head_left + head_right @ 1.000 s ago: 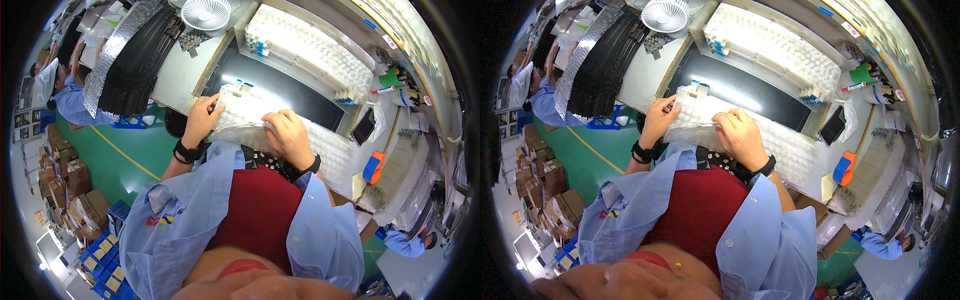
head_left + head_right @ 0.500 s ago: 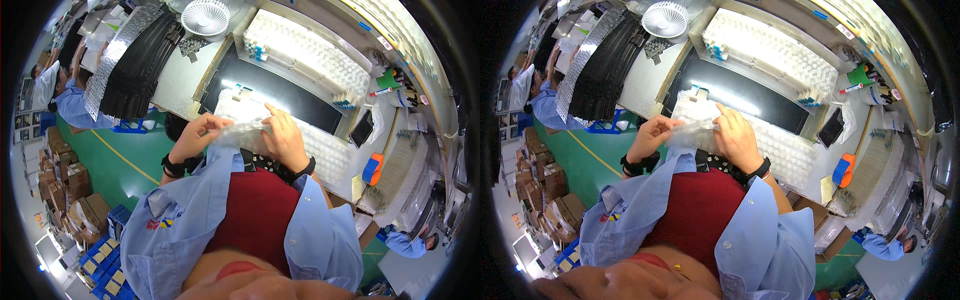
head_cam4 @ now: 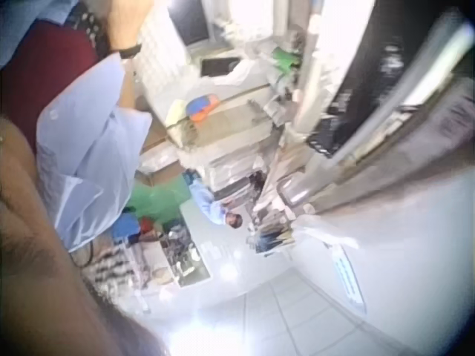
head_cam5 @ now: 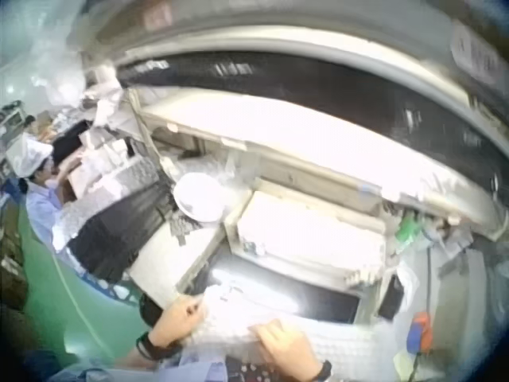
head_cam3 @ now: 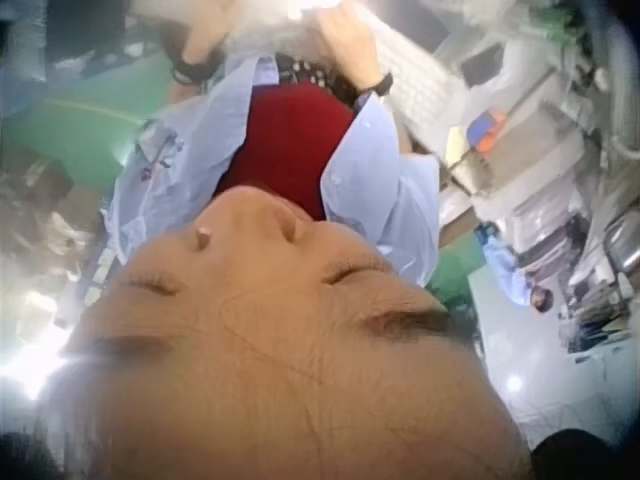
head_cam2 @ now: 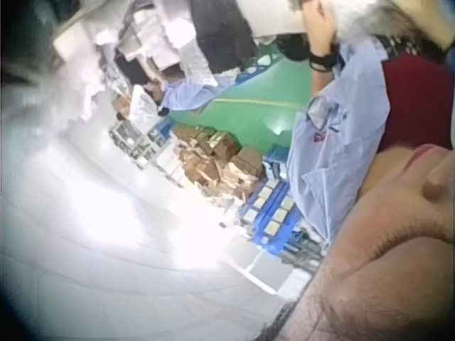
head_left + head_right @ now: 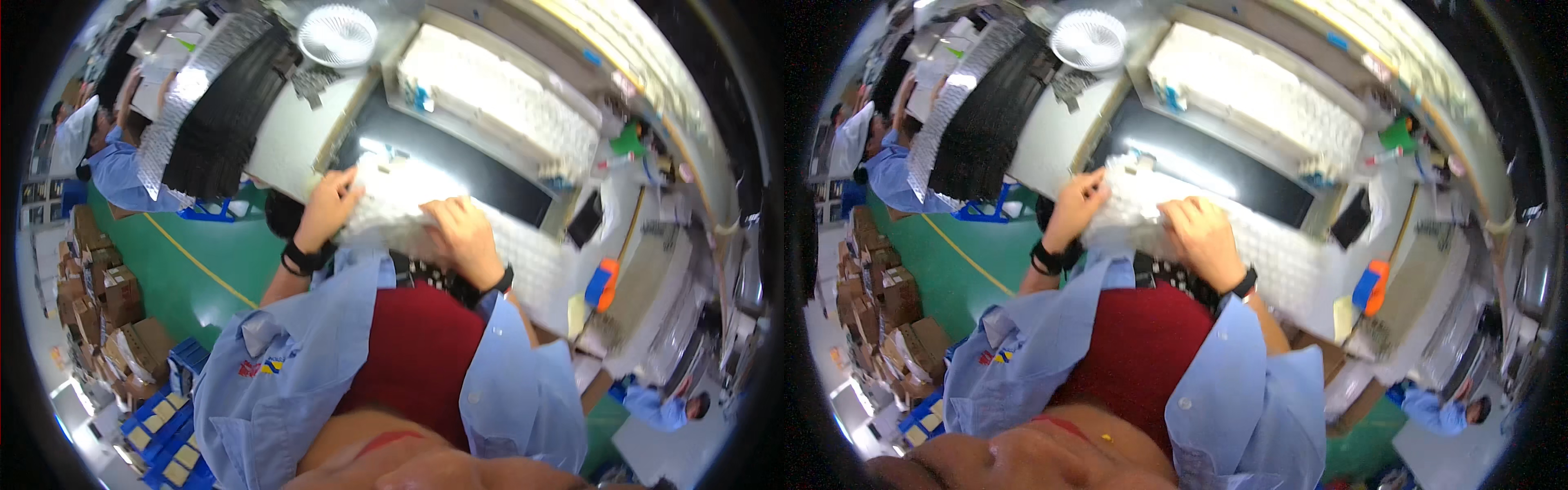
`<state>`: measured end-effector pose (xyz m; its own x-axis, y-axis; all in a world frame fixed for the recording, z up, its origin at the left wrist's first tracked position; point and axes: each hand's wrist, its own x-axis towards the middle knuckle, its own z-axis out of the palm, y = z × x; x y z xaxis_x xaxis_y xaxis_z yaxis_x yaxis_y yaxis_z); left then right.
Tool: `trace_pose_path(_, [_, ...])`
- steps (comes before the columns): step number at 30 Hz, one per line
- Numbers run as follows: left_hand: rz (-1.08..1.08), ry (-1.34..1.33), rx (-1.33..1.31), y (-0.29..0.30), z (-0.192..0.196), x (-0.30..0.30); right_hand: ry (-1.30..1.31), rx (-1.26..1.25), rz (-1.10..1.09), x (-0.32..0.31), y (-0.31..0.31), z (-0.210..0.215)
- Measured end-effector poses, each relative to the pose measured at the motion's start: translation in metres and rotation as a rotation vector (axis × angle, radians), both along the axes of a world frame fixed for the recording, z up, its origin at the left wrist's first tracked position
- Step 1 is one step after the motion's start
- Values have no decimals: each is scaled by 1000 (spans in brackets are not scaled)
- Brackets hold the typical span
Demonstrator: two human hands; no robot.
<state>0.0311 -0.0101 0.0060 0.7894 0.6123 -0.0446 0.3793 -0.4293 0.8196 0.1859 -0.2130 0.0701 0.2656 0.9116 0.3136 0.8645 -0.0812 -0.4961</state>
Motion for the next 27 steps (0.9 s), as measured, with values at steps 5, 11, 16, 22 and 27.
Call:
trace_pose_path(5, [14, -70, 163, -11, -21, -6, -18, 20, -6, -1, 3, -4])
trace_pose_path(11, [75, -172, -160, -14, 16, -1, -49, 9, 28, -3, 1, -10])
trace_pose_path(16, [1, -204, -307, -14, 23, -3, -37, -33, 9, -4, 3, -8])
trace_pose_path(22, [6, -168, -255, -12, 9, -8, -47, -46, 40, -6, 4, -6])
trace_pose_path(27, [15, -179, -169, -14, 3, -11, -113, -58, 73, -1, 1, -20])
